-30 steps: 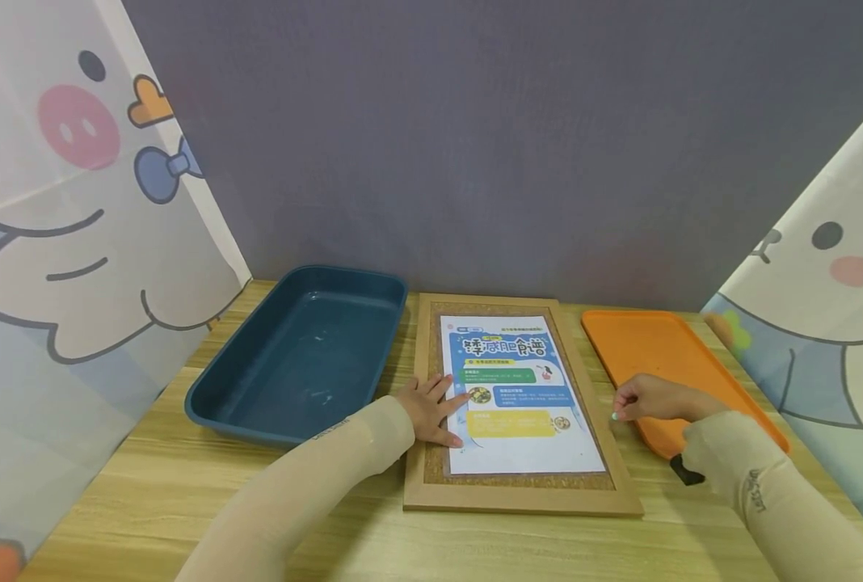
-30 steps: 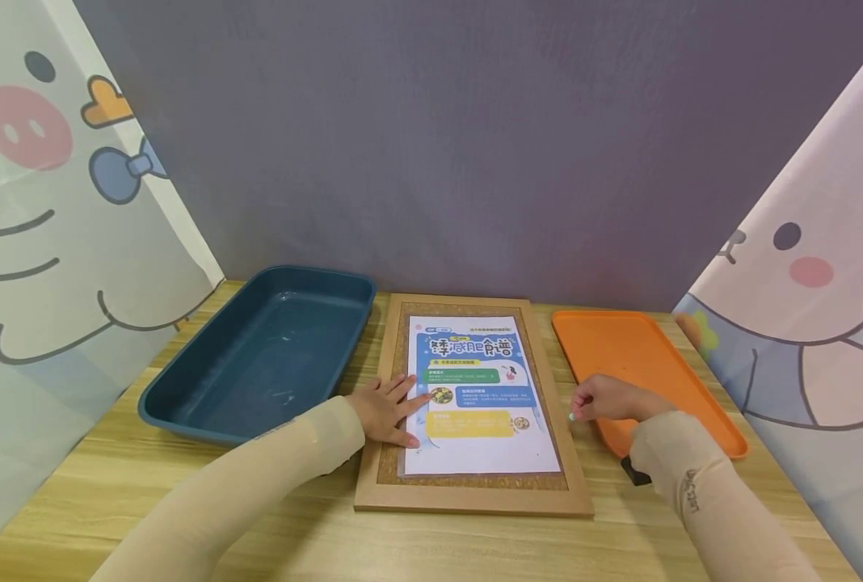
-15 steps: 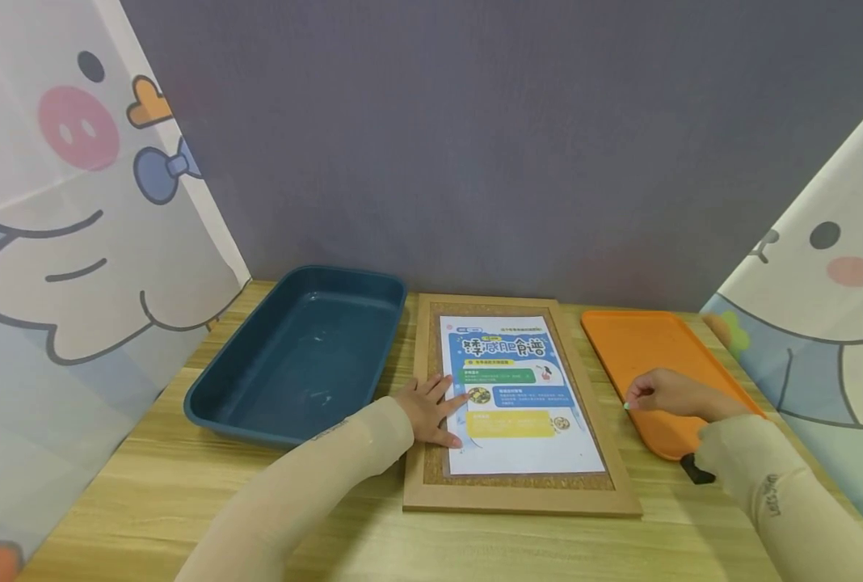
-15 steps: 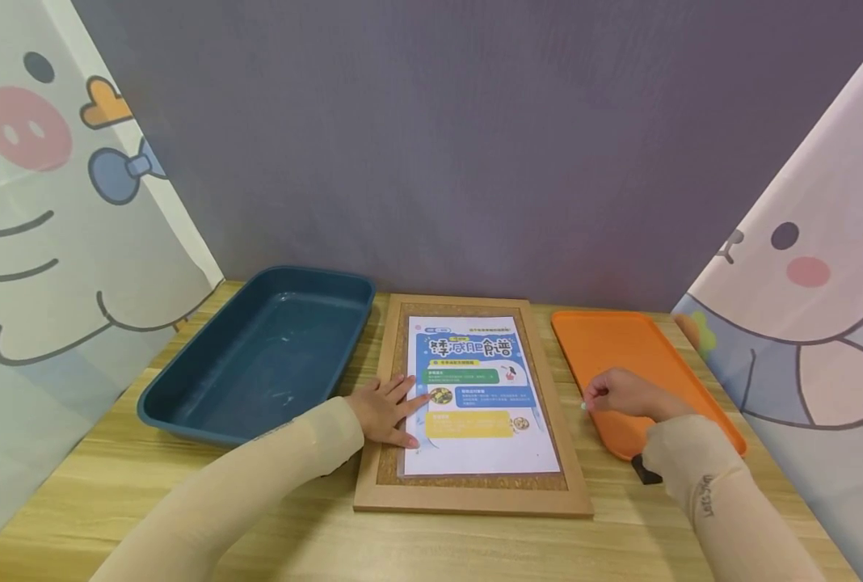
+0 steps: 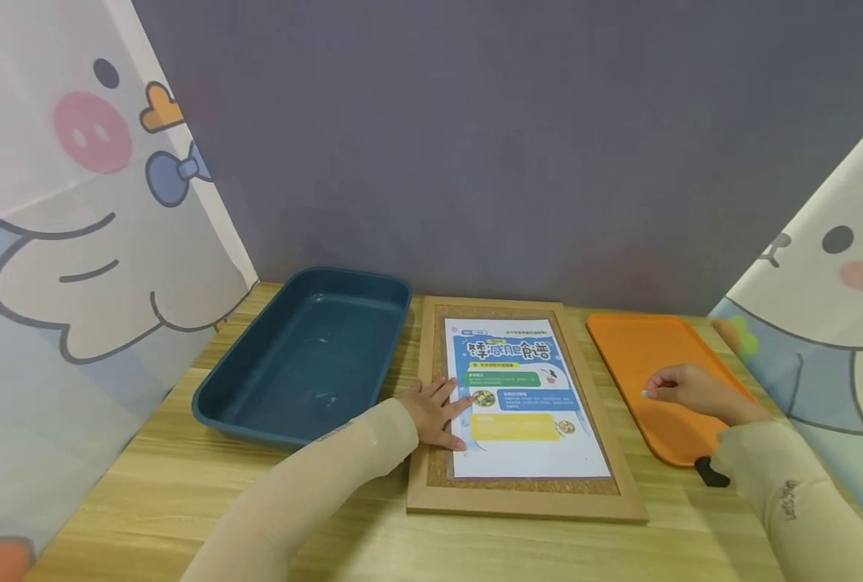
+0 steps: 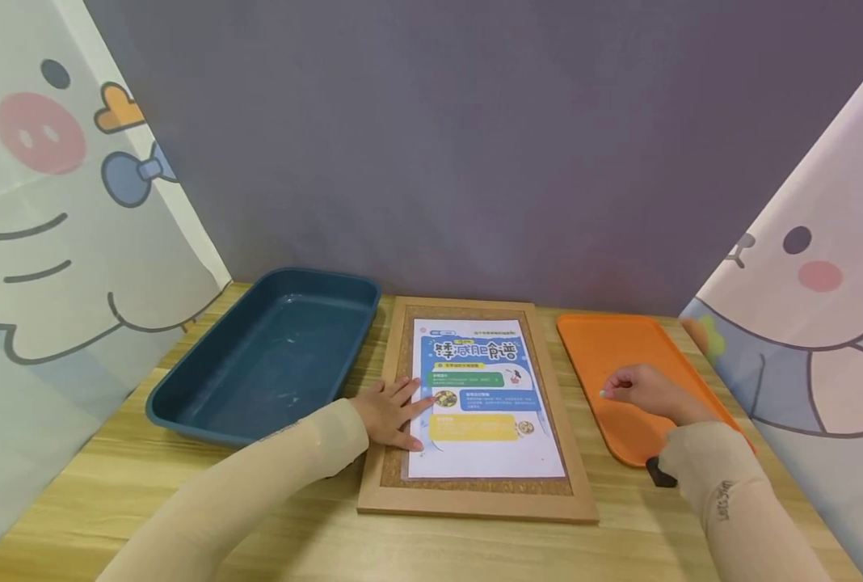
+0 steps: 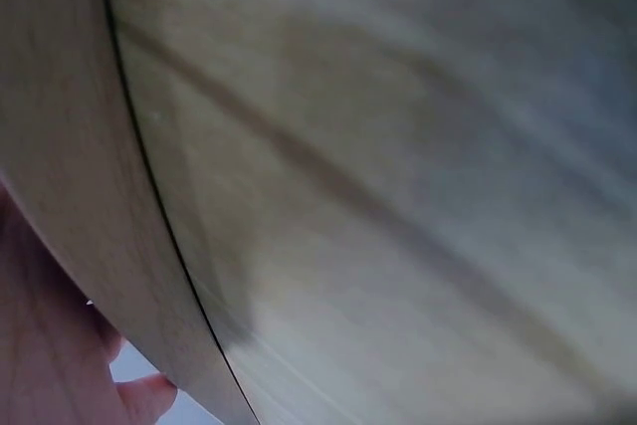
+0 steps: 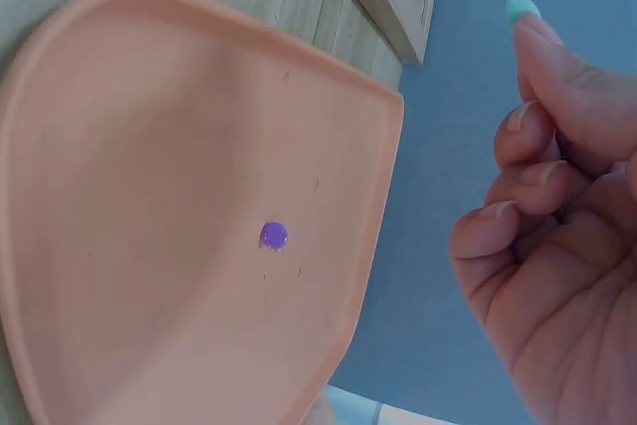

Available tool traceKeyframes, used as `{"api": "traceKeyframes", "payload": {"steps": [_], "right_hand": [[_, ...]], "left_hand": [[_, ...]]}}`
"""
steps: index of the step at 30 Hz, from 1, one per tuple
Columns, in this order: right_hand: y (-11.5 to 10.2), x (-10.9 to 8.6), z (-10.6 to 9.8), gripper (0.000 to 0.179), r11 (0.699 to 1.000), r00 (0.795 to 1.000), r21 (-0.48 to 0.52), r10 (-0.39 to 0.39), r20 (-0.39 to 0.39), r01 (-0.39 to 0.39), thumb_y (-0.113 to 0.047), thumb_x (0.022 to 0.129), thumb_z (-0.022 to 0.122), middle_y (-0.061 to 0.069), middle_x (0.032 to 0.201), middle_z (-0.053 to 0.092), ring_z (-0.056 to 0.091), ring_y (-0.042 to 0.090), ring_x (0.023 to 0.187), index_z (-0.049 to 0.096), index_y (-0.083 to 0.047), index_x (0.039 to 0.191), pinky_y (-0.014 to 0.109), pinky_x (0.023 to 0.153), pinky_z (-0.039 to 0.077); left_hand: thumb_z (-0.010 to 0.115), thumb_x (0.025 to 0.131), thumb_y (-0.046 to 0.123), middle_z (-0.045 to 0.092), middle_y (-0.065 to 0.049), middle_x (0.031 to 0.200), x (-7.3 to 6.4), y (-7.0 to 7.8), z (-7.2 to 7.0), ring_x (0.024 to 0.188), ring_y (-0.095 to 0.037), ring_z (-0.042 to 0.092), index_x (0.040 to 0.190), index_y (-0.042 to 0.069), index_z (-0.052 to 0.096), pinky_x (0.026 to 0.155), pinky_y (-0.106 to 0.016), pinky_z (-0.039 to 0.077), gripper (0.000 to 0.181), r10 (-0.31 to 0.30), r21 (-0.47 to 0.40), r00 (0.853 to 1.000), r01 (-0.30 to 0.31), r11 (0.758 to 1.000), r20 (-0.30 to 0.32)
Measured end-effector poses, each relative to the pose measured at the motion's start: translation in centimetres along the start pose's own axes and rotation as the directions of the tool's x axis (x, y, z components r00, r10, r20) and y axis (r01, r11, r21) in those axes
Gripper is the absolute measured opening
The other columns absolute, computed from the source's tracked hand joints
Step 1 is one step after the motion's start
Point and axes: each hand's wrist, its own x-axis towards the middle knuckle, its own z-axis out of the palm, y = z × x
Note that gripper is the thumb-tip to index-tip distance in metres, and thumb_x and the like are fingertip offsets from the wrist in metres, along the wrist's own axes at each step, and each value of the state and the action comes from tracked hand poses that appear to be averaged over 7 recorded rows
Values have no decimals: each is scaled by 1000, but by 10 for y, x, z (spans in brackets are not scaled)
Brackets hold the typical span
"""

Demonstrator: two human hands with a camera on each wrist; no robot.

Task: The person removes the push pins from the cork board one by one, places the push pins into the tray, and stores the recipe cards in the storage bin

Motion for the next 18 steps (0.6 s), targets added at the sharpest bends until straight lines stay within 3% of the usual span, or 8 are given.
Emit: {"api": "traceKeyframes", "payload": {"steps": [10, 18], "right_hand": [[12, -3, -2, 14, 995, 996, 61, 83, 30, -85, -8, 94, 59, 9, 89, 65, 54, 9, 77, 65, 4, 89, 27, 68, 46], [22, -2, -7, 15, 989, 994, 102, 105, 16, -106, -4, 94, 58, 8, 87, 66, 58, 4, 79, 64, 8, 89, 25, 71, 49]], "left_hand": [[38, 89, 70, 5, -3, 161, 1, 2, 0, 146, -19, 5, 155, 36, 10, 115, -44, 15, 79, 0, -21, 1000, 0, 1000, 5], [38, 89, 71, 5, -3, 161, 1, 2, 0, 146, -19, 5, 155, 36, 11, 115, -44, 15, 79, 0, -29, 1000, 0, 1000, 4]]}}
